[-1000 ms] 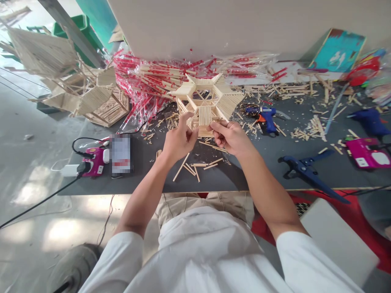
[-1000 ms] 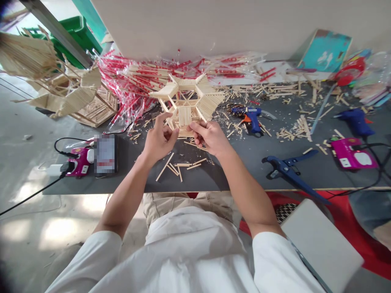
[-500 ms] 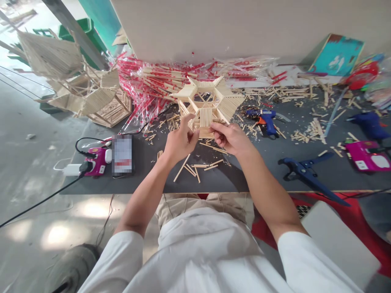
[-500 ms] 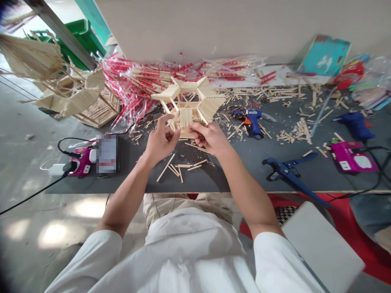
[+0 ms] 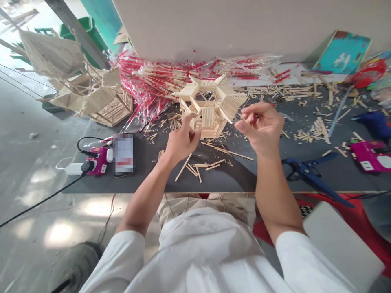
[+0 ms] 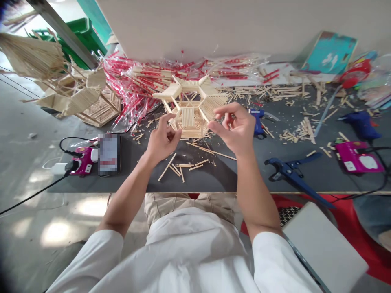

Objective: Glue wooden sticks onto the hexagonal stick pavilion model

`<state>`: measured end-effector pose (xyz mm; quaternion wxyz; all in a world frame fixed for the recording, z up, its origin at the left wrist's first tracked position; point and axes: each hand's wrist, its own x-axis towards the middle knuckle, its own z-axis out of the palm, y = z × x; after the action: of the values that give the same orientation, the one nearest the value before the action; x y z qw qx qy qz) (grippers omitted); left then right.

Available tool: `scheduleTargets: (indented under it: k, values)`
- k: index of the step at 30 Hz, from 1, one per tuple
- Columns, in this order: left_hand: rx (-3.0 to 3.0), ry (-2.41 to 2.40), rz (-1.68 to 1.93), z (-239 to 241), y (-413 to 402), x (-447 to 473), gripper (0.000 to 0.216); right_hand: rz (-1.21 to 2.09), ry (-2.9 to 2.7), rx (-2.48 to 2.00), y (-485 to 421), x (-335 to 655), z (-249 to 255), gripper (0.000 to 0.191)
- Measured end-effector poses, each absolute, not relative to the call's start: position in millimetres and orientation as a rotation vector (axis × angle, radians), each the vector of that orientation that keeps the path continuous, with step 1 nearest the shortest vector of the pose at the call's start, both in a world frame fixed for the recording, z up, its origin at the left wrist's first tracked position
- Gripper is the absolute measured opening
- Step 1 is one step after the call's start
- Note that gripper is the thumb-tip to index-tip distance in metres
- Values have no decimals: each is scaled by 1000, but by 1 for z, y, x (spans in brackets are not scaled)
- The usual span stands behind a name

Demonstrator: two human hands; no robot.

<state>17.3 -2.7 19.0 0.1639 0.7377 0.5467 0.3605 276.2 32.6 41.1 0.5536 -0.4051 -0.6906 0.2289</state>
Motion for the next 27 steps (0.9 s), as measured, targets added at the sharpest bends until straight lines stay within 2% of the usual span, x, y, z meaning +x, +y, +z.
scheduleTargets:
  k: [3, 9, 15, 27]
  values:
    - [2105, 1562, 1024, 19, -3, 18, 47, 263, -1897, -1067, 38, 267, 35, 59]
    - [2094, 1587, 1041, 20, -4, 19, 47, -2, -2061, -1151, 40, 247, 21, 53]
    - [2101, 1582, 1030, 20, -3, 19, 48, -24, -2054, -1130, 44, 245, 15, 55]
    - [2106, 1566, 1030, 19, -2, 18, 47, 24, -2050, -1149, 41, 243, 19, 47]
